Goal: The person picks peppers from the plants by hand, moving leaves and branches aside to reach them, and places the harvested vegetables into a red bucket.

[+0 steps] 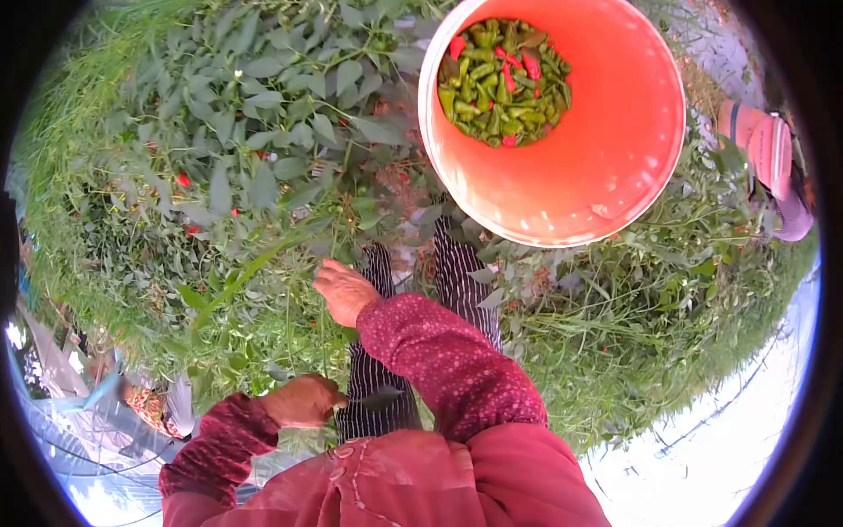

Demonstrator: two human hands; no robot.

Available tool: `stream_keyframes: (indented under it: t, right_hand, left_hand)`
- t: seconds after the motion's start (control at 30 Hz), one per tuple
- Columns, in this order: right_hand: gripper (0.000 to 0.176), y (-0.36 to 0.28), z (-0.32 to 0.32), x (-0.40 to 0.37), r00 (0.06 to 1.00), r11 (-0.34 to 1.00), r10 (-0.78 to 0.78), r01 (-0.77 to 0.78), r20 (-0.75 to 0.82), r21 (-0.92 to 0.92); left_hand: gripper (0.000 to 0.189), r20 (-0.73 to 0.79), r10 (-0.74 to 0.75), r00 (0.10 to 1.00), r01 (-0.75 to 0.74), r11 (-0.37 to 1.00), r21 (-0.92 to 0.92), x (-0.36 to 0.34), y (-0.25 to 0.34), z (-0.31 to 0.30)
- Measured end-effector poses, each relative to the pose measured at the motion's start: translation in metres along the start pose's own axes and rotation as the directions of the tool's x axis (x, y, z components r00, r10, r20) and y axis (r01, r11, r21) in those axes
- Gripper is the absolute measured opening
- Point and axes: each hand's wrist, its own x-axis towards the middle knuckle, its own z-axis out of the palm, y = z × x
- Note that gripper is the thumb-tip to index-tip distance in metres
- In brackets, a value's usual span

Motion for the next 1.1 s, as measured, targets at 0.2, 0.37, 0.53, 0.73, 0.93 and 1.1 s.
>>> stream_keyframes:
  t: [0.2,0.37,0.53,0.73,0.93,1.1]
  right_hand:
    - [0.026,0.0,-0.011,-0.01,0.978,0.994,0.079,-0.063,-0.192,0.085]
    - [0.015,0.007,-0.016,-0.011,0.908,0.986,0.162,-0.137,-0.386,0.094]
    - [0.016,0.003,-0.035,0.001,0.844,0.912,0.326,-0.163,-0.426,0.376]
    - [0.047,0.017,-0.007,0.026,0.639,0.732,0.616,-0.25,-0.46,0.633]
    - [0.027,0.016,-0.03,0.026,0.729,-0.144,0.64,-0.197,0.243,0.97]
    - [0.01,0.023,-0.02,0.02,0.698,0.024,0.711,-0.146,0.085,0.989]
  left_hand:
    - [0.019,-0.779,-0.148,0.609,0.244,0.97,0.006,0.058,-0.013,-0.124]
    - [0.038,-0.659,-0.31,0.685,0.496,0.862,0.11,0.095,-0.052,-0.087]
    - [0.053,-0.806,-0.246,0.538,0.539,0.835,0.105,0.099,-0.037,-0.051]
    - [0.056,-0.846,-0.205,0.492,0.484,0.872,0.07,0.098,-0.039,-0.042]
    - [0.047,-0.68,-0.503,0.534,-0.116,0.753,-0.648,0.099,-0.058,-0.051]
    - [0.039,-0.492,-0.543,0.68,0.024,0.688,-0.726,0.104,-0.096,-0.097]
